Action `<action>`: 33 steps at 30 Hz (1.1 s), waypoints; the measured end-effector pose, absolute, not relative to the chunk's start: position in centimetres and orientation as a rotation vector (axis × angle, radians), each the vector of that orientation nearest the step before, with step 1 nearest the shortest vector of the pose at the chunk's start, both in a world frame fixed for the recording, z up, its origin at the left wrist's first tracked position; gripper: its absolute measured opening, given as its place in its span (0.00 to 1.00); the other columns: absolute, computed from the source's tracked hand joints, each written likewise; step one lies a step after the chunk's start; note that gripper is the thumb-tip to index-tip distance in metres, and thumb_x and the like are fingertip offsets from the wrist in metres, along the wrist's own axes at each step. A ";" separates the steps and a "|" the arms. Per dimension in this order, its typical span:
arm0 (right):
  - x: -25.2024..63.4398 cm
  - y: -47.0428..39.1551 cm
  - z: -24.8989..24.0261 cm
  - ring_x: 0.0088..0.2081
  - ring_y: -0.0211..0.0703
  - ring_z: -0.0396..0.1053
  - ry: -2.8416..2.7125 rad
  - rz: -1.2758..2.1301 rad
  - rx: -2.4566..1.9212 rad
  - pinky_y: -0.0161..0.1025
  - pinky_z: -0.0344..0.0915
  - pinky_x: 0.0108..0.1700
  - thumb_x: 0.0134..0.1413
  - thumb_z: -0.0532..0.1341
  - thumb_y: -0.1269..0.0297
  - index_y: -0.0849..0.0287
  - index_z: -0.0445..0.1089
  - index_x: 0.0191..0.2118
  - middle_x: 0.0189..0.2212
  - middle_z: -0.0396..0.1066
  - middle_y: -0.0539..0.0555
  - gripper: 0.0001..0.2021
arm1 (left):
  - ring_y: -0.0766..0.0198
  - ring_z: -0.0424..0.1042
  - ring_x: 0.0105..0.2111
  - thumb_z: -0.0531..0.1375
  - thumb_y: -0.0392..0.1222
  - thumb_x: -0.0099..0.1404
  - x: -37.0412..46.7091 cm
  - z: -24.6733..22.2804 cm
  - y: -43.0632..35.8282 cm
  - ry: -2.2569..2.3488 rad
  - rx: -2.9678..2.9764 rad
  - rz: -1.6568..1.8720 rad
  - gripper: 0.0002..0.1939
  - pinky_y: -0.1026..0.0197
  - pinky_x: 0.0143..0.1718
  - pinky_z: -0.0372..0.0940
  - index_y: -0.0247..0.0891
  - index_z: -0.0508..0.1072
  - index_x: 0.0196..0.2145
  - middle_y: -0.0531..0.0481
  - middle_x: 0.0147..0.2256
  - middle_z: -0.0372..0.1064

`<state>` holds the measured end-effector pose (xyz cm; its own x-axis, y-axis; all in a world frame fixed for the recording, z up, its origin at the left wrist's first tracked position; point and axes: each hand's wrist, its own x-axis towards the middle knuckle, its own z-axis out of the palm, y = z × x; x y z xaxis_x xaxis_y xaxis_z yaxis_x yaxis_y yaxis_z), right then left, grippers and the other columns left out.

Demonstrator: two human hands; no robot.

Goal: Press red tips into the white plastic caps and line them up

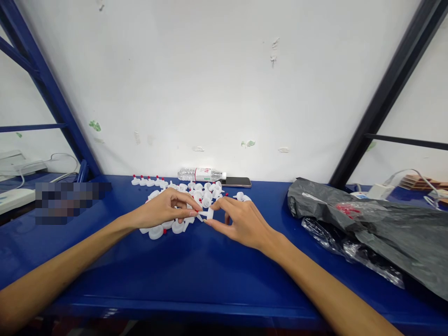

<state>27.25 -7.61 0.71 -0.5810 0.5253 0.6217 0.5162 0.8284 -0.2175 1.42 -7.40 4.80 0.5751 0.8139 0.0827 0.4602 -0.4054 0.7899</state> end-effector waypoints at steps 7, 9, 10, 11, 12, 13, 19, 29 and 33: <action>27.2 -7.7 0.6 0.25 0.34 0.72 -2.278 0.039 -0.718 0.33 0.64 0.28 0.63 0.63 0.53 0.58 0.70 0.44 0.37 0.78 0.53 0.13 | 0.67 0.69 0.24 0.65 0.54 0.63 1.9 4.5 -7.6 1.002 2.026 0.650 0.18 0.65 0.26 0.63 0.38 0.82 0.42 0.48 0.29 0.75; 27.2 -7.7 0.6 0.25 0.34 0.72 -2.265 0.048 -0.710 0.33 0.65 0.28 0.63 0.63 0.53 0.58 0.70 0.44 0.39 0.78 0.54 0.13 | 0.68 0.68 0.24 0.65 0.54 0.63 2.1 4.1 -7.5 1.006 1.995 0.692 0.18 0.65 0.26 0.62 0.38 0.82 0.43 0.49 0.28 0.75; 27.2 -7.6 0.6 0.24 0.34 0.72 -2.259 0.050 -0.707 0.33 0.65 0.28 0.63 0.63 0.53 0.58 0.70 0.43 0.39 0.78 0.54 0.13 | 0.68 0.68 0.23 0.65 0.54 0.62 2.1 3.9 -7.4 1.008 1.977 0.711 0.18 0.65 0.25 0.62 0.38 0.82 0.43 0.50 0.27 0.74; 27.2 -7.6 0.6 0.24 0.34 0.72 -2.253 0.049 -0.704 0.33 0.66 0.28 0.63 0.63 0.53 0.58 0.70 0.43 0.39 0.78 0.54 0.13 | 0.68 0.68 0.23 0.66 0.54 0.62 2.2 3.7 -7.4 1.012 1.960 0.725 0.19 0.66 0.25 0.61 0.37 0.82 0.43 0.50 0.26 0.74; 27.3 -7.6 0.6 0.24 0.34 0.72 -2.249 0.045 -0.698 0.33 0.66 0.28 0.63 0.63 0.53 0.58 0.70 0.43 0.40 0.78 0.54 0.13 | 0.68 0.67 0.22 0.66 0.54 0.62 2.2 3.6 -7.4 1.016 1.948 0.731 0.19 0.66 0.24 0.59 0.37 0.81 0.43 0.51 0.25 0.73; 27.3 -7.6 0.6 0.25 0.34 0.72 -2.247 0.040 -0.692 0.33 0.66 0.28 0.63 0.63 0.53 0.58 0.70 0.44 0.40 0.78 0.54 0.13 | 0.69 0.67 0.21 0.66 0.54 0.62 2.3 3.6 -7.4 1.021 1.939 0.729 0.20 0.66 0.23 0.58 0.37 0.81 0.44 0.52 0.23 0.72; 27.3 -7.5 0.5 0.24 0.34 0.72 -2.224 0.032 -0.650 0.34 0.67 0.27 0.63 0.63 0.53 0.57 0.70 0.44 0.43 0.77 0.56 0.12 | 0.74 0.56 0.14 0.63 0.57 0.64 2.4 3.8 -7.7 1.052 1.898 0.679 0.24 0.68 0.17 0.51 0.35 0.80 0.49 0.51 0.20 0.74; 27.2 -7.5 0.5 0.23 0.33 0.70 -2.232 0.005 -0.626 0.33 0.67 0.26 0.64 0.63 0.54 0.57 0.70 0.44 0.45 0.77 0.56 0.12 | 0.74 0.57 0.14 0.65 0.55 0.62 2.7 3.8 -7.9 1.046 1.891 0.715 0.21 0.68 0.16 0.49 0.35 0.81 0.43 0.51 0.20 0.72; 27.2 -7.8 0.9 0.25 0.34 0.72 -2.258 0.052 -0.685 0.33 0.67 0.28 0.65 0.61 0.51 0.55 0.70 0.47 0.45 0.77 0.55 0.13 | 0.71 0.63 0.18 0.66 0.55 0.61 2.7 4.0 -8.0 1.022 1.924 0.770 0.20 0.67 0.19 0.53 0.34 0.81 0.41 0.50 0.21 0.72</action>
